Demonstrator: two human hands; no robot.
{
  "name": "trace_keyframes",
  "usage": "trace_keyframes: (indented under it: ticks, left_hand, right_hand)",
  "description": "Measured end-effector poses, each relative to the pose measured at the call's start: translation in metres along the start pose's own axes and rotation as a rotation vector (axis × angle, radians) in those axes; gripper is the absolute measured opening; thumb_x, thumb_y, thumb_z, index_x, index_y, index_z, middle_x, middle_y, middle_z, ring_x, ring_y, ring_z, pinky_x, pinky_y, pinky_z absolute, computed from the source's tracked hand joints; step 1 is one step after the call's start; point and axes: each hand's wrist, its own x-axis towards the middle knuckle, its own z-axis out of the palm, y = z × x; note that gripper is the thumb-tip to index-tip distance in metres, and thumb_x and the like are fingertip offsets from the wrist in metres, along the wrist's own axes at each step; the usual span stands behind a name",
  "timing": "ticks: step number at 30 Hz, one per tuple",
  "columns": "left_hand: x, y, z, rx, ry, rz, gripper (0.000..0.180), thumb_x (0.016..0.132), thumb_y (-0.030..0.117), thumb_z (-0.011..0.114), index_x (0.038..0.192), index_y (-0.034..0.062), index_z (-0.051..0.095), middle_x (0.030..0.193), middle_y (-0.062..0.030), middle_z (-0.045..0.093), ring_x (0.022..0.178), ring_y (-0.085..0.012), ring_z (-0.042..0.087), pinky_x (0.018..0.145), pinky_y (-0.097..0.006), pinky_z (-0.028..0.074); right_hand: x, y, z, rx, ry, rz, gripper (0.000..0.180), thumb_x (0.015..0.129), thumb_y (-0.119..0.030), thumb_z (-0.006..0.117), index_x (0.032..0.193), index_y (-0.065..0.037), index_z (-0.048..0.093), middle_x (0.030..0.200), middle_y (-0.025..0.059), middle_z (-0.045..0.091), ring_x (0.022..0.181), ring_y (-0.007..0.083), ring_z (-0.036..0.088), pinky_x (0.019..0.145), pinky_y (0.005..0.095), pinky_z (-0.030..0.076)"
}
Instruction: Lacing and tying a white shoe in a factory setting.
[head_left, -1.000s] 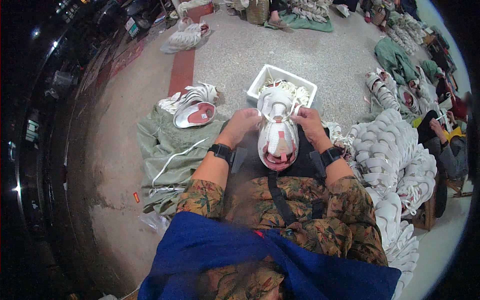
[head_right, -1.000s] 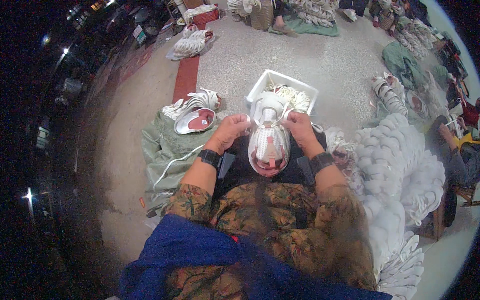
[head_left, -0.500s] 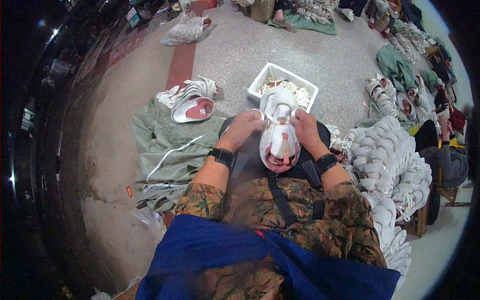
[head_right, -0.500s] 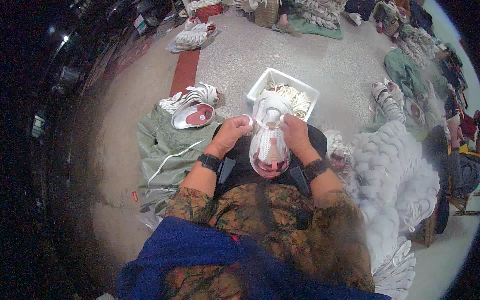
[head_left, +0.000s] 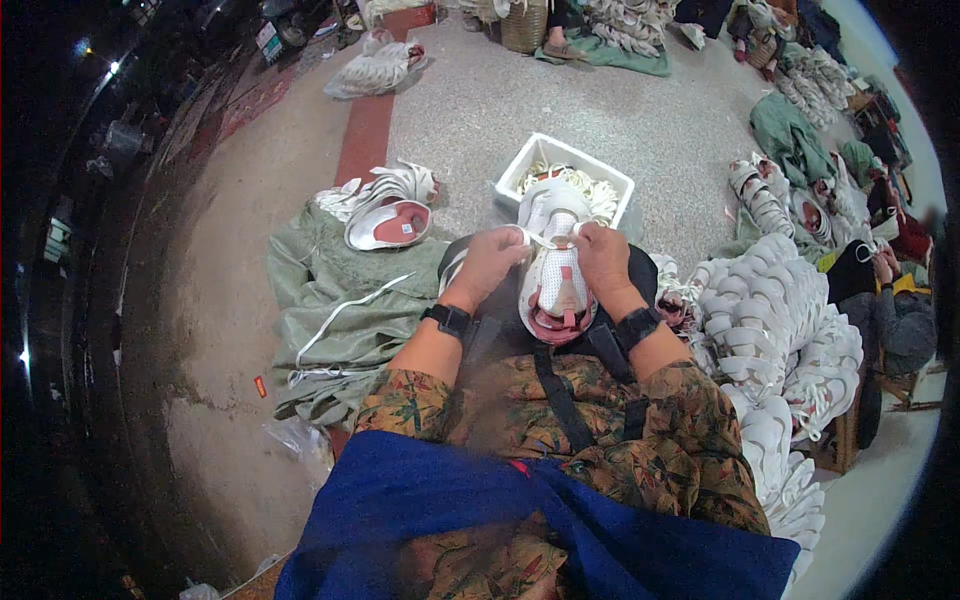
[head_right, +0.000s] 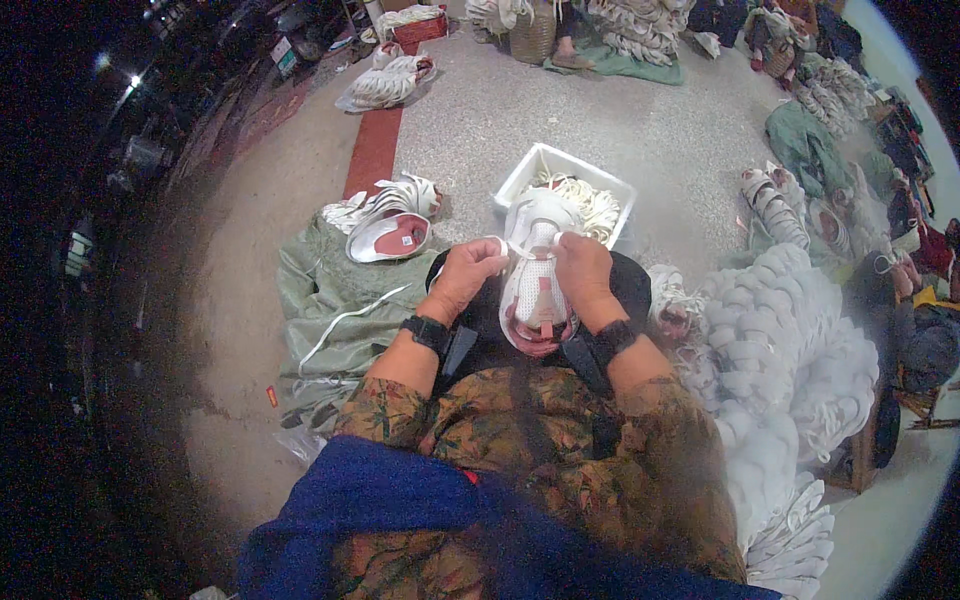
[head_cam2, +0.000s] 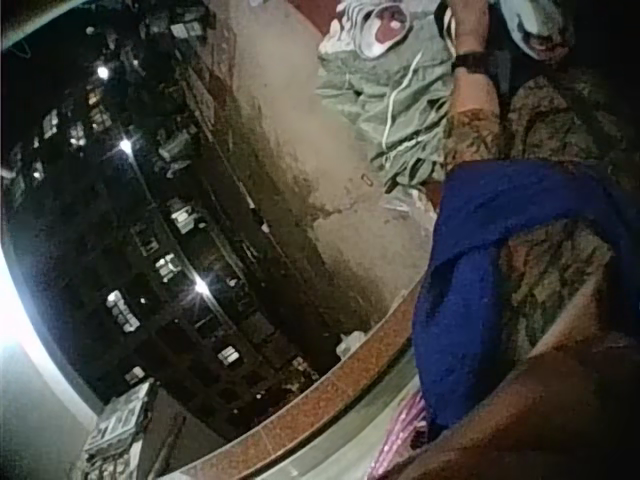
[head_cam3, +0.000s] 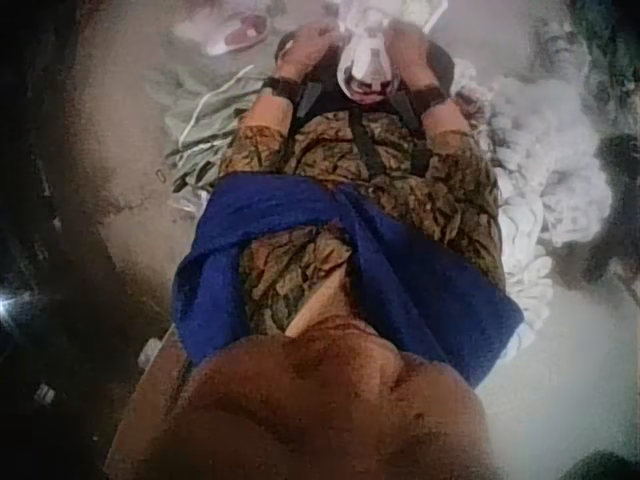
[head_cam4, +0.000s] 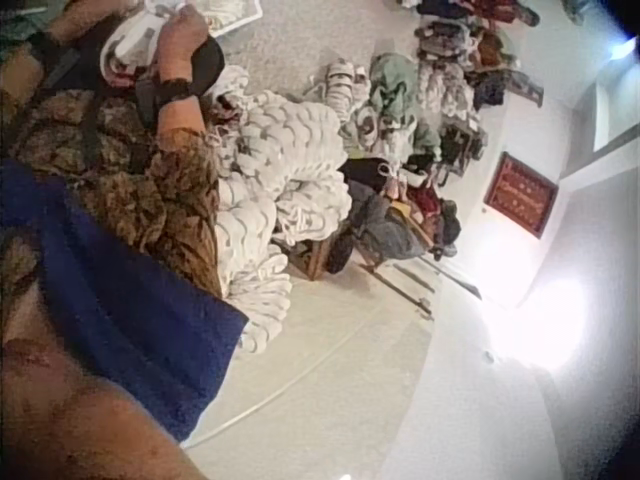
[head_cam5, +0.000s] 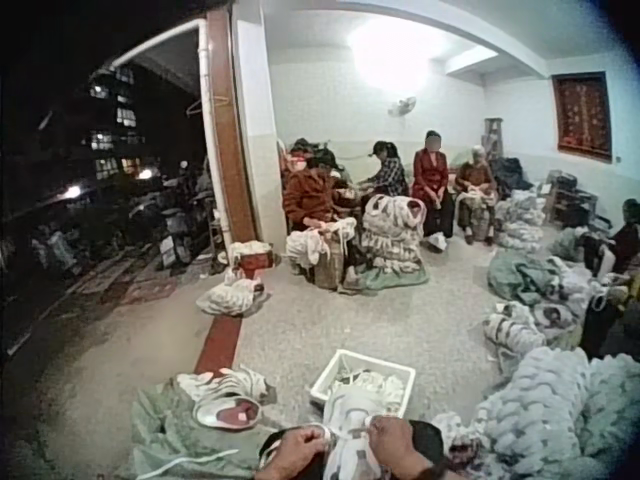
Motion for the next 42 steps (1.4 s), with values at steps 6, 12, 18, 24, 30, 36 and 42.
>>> trace_keyframes:
  ticks: [6, 12, 18, 24, 30, 36, 42]
  left_hand:
    - [-0.016, 0.026, 0.030, -0.036, 0.163, -0.128, 0.011, 0.083, 0.013, 0.064, 0.078, 0.0032, 0.062, 0.069, 0.0050, 0.055, 0.064, -0.0040, 0.046, 0.059, -0.020, 0.039]
    - [-0.011, 0.047, 0.063, 0.543, 0.130, 0.331, 0.014, 0.080, 0.015, 0.061, 0.086, 0.0028, 0.064, 0.081, -0.0184, 0.063, 0.078, -0.0359, 0.061, 0.068, -0.041, 0.048]
    - [-0.005, 0.042, 0.081, 0.933, 0.125, 0.254, 0.010, 0.079, 0.015, 0.059, 0.081, 0.0046, 0.058, 0.077, -0.0157, 0.059, 0.077, -0.0376, 0.059, 0.067, -0.045, 0.047]
    - [-0.005, 0.032, 0.082, 1.121, 0.130, 0.387, 0.006, 0.077, 0.014, 0.057, 0.080, 0.0090, 0.058, 0.079, -0.0115, 0.059, 0.075, -0.0326, 0.061, 0.063, -0.043, 0.050]
    - [-0.006, 0.035, 0.083, 1.115, 0.128, 0.409, 0.010, 0.080, 0.015, 0.055, 0.082, 0.0076, 0.061, 0.080, -0.0120, 0.062, 0.075, -0.0323, 0.062, 0.063, -0.040, 0.051]
    - [0.001, 0.035, 0.094, 1.188, 0.149, 0.203, 0.010, 0.080, 0.014, 0.055, 0.078, 0.0072, 0.061, 0.078, -0.0137, 0.062, 0.074, -0.0320, 0.063, 0.061, -0.040, 0.051]
    - [0.005, 0.048, 0.101, 1.295, 0.157, 0.312, 0.007, 0.079, 0.011, 0.056, 0.078, 0.0058, 0.061, 0.074, -0.0130, 0.063, 0.069, -0.0292, 0.065, 0.057, -0.040, 0.052]
  right_hand:
    - [-0.016, -0.023, -0.031, -0.252, -0.142, -0.188, 0.023, 0.074, -0.023, 0.070, 0.080, -0.001, 0.063, 0.077, 0.0211, 0.062, 0.075, 0.0379, 0.062, 0.070, 0.0452, 0.049]
    - [0.002, -0.007, -0.029, -0.279, -0.420, -0.206, 0.022, 0.070, -0.017, 0.070, 0.081, 0.000, 0.063, 0.081, 0.0228, 0.061, 0.080, 0.0396, 0.061, 0.073, 0.0461, 0.049]
    - [0.005, 0.011, -0.029, -0.023, -0.368, -0.195, 0.010, 0.069, -0.005, 0.057, 0.075, 0.001, 0.061, 0.079, 0.0249, 0.060, 0.081, 0.0436, 0.059, 0.074, 0.0472, 0.047]
    - [-0.002, 0.010, -0.024, 0.018, -0.293, -0.141, 0.011, 0.069, -0.007, 0.055, 0.076, 0.000, 0.061, 0.079, 0.0252, 0.060, 0.082, 0.0432, 0.059, 0.074, 0.0479, 0.047]
    - [0.003, 0.013, -0.026, 0.107, -0.357, -0.101, 0.011, 0.067, -0.007, 0.055, 0.073, 0.000, 0.062, 0.080, 0.0240, 0.060, 0.080, 0.0428, 0.058, 0.071, 0.0475, 0.047]
    - [0.009, 0.021, -0.022, 0.078, -0.425, -0.110, 0.013, 0.067, -0.003, 0.055, 0.077, 0.004, 0.060, 0.065, 0.0230, 0.054, 0.059, 0.0197, 0.056, 0.058, 0.0365, 0.045]
    - [0.008, 0.025, -0.018, 0.207, -0.415, -0.086, 0.013, 0.065, -0.005, 0.055, 0.073, 0.000, 0.064, 0.075, 0.0239, 0.059, 0.073, 0.0405, 0.060, 0.066, 0.0437, 0.047]
